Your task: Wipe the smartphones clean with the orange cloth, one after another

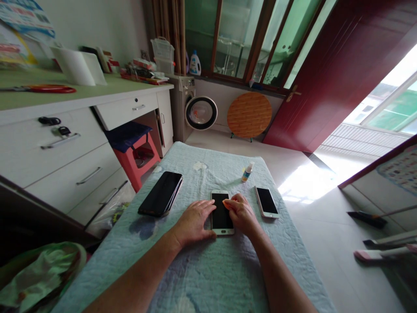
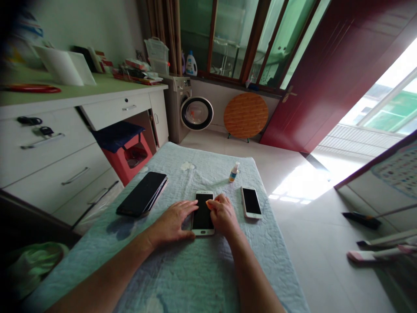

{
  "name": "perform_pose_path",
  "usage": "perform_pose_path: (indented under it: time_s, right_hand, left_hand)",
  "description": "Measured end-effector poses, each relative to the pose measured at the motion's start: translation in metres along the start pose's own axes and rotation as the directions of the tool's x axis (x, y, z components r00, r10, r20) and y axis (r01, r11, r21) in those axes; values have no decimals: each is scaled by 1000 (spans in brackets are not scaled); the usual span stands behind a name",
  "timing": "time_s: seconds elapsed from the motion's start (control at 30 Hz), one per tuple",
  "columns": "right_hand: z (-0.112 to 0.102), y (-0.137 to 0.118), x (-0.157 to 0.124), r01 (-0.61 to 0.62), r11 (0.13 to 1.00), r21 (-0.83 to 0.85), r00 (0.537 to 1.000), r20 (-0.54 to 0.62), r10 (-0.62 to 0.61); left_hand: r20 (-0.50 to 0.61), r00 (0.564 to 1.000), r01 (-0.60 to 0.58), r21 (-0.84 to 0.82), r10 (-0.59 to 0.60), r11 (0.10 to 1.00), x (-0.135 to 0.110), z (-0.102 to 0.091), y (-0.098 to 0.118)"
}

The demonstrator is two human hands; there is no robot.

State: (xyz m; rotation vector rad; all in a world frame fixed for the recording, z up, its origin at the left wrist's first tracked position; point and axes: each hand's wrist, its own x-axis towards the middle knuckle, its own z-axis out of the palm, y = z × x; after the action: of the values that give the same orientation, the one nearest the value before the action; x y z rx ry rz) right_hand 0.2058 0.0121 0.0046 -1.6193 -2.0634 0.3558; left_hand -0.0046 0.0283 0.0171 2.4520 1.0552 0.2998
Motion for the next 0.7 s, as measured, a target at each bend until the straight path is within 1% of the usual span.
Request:
perform_pose_path:
  time_s: [0.1, 0.17, 0.27, 0.37, 0.4, 0.47, 0.57, 0.63, 0.7]
  right_hand:
    - [-10, -10, -8, 63, 998, -1, 995, 77, -63]
    - [-16, -16, -13, 100, 995, 30, 986, 132, -103]
    - [-24, -22, -17, 148, 981, 126, 959, 225, -174]
    - [-25, -23, -17, 139, 968, 210, 942, 275, -195]
    - [-24, -23, -16, 121, 968, 221, 945, 273, -180]
    - [-18, -20, -13, 79, 973, 215, 965, 229, -129]
    - [-6, -14, -7, 19, 987, 161, 994, 99, -35]
    - [2, -10, -3, -22, 992, 120, 1000, 21, 20]
    - [7, -7, 0, -55, 994, 98, 998, -29, 58]
  left_hand:
    - [1, 1000, -5, -4, 5, 1000, 0, 1, -1]
    - [0, 1000, -10, -9, 10, 1000, 1, 3, -2]
    - [-2, 1000, -8, -11, 8, 1000, 1, 4, -3]
    - [-4, 1000, -6, -14, 6, 1000, 1, 3, -3]
    - [-3, 1000, -6, -16, 6, 1000, 1, 3, -3]
    - [0, 1000, -6, -21, 6, 1000, 1, 2, -2]
    - [-2, 1000, -11, -28, 11, 1000, 1, 1, -2]
    - [-9, 1000, -13, -25, 12, 1000, 1, 1, -2]
    - [-15, 1000, -11, -18, 11, 1000, 1, 2, -2]
